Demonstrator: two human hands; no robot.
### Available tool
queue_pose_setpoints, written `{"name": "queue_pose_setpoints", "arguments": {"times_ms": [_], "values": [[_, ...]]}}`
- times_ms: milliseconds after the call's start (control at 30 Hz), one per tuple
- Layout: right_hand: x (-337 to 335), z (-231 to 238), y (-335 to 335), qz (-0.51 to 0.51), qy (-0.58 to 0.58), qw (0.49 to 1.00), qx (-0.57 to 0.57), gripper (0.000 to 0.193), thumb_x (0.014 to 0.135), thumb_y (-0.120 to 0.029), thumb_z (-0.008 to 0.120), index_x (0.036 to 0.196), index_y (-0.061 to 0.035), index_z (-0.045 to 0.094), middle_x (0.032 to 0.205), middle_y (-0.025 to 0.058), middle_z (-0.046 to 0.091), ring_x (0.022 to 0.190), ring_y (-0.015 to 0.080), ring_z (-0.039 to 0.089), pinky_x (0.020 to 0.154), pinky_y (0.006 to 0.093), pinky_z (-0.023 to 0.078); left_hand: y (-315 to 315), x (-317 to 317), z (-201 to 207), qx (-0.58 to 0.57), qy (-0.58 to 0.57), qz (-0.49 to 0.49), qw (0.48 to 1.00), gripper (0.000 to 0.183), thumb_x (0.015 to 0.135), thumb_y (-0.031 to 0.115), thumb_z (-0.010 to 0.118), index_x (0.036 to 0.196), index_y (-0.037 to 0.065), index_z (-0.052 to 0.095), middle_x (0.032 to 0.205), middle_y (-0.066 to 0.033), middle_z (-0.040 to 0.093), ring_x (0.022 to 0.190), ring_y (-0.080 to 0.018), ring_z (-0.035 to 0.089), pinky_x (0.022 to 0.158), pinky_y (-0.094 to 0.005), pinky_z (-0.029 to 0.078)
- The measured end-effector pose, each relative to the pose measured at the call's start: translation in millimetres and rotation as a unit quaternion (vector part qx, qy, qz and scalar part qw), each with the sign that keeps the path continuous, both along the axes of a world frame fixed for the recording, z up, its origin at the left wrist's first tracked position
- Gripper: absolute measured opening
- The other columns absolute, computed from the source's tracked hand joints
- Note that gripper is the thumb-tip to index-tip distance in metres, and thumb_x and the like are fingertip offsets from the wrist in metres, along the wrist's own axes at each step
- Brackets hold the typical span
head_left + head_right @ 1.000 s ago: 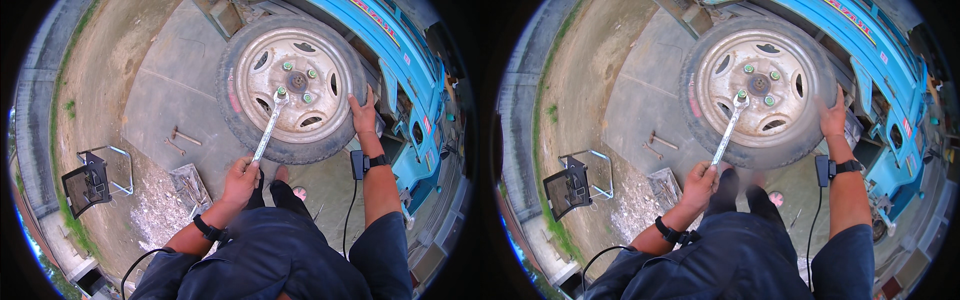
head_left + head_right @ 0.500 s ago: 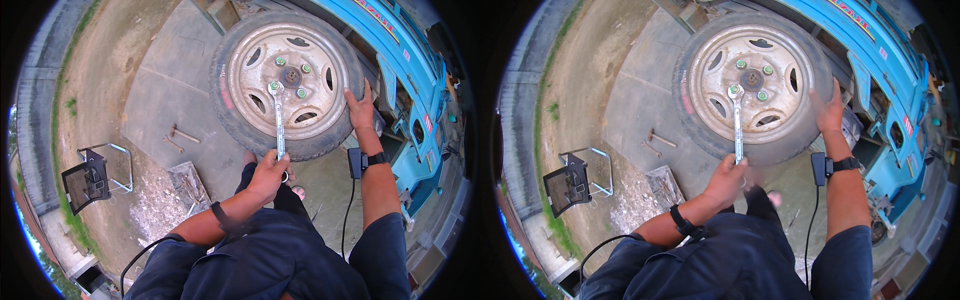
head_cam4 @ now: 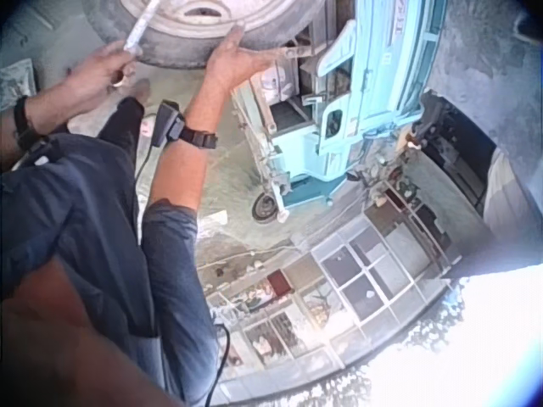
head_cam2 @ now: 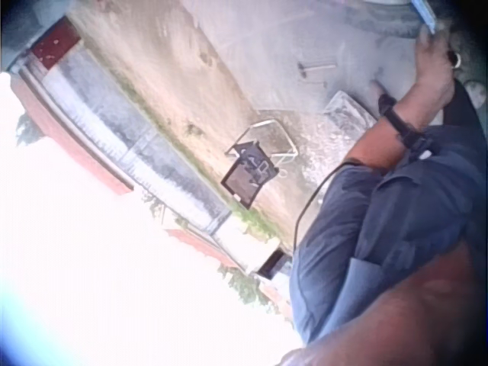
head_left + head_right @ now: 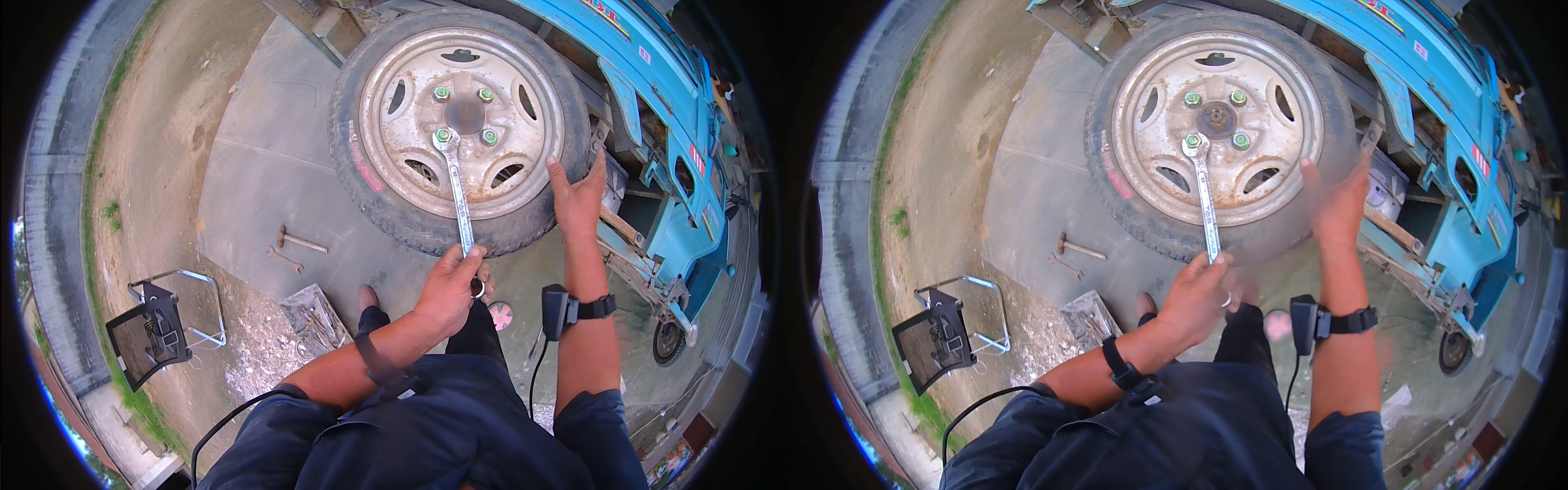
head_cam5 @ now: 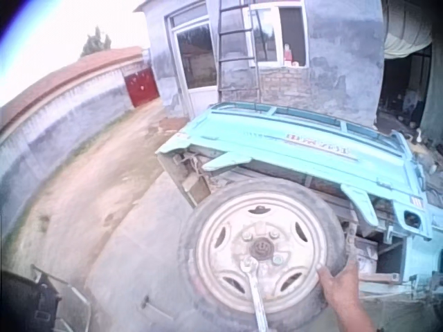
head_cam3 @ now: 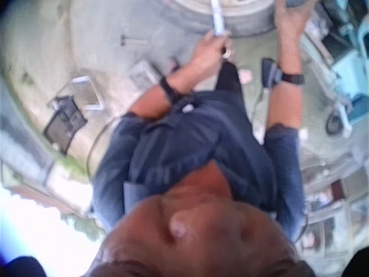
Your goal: The person uses a large open-ended wrench to tighten several bolts on the wheel of a blue vehicle.
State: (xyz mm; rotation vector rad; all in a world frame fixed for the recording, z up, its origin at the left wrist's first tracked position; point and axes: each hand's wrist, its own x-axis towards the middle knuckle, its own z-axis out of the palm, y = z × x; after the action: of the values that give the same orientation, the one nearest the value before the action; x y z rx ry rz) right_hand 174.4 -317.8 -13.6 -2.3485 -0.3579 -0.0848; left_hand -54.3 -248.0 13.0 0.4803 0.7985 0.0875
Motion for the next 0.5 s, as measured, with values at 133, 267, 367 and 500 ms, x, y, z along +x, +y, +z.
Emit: {"name": "queue_pose_setpoints", "arguments": {"times_ms": [133,267,367,500], "values": [[-47.4,-9.0,10.0,-0.085,0.008,0.996,0.005,0.100,0.078,-0.038,0.080,0.144,0.0162,0.028,0.147,0.0324,0.039,0.138,0.0382,0.040,0.115,0.0386,0.030,6.7,3.2,10.2,-0.057,0.007,-0.022,0.998,0.020,0.103,0.028,0.053,0.105,0.008,0.052,0.074,-0.0006,0.053,0.068,-0.0150,0.057,0.062,-0.0289,0.047],[-39.2,-3.6,22.5,-0.134,0.062,0.988,0.051,0.101,0.076,-0.036,0.082,0.145,0.0157,0.028,0.147,0.0319,0.039,0.139,0.0383,0.038,0.115,0.0380,0.030,5.8,6.6,-15.3,-0.169,-0.093,-0.027,0.981,0.024,0.103,0.035,0.053,0.098,0.011,0.053,0.073,0.0009,0.052,0.071,-0.0156,0.056,0.065,-0.0328,0.047],[-24.4,-7.6,14.6,-0.097,0.043,0.994,0.012,0.107,0.072,-0.046,0.083,0.144,0.0141,0.032,0.142,0.0307,0.046,0.130,0.0372,0.049,0.108,0.0380,0.040,7.5,16.3,-14.5,-0.260,-0.088,-0.070,0.959,0.027,0.103,0.039,0.053,0.092,0.015,0.052,0.074,0.0019,0.053,0.070,-0.0154,0.055,0.065,-0.0319,0.046],[-4.7,-5.8,17.9,-0.163,0.100,0.977,-0.094,0.109,0.070,-0.055,0.082,0.141,0.0138,0.038,0.137,0.0297,0.052,0.123,0.0356,0.057,0.102,0.0382,0.045,3.3,22.7,-19.9,-0.306,-0.127,-0.120,0.936,0.031,0.103,0.043,0.050,0.086,0.016,0.051,0.073,0.0028,0.054,0.068,-0.0145,0.055,0.062,-0.0310,0.044]]}}
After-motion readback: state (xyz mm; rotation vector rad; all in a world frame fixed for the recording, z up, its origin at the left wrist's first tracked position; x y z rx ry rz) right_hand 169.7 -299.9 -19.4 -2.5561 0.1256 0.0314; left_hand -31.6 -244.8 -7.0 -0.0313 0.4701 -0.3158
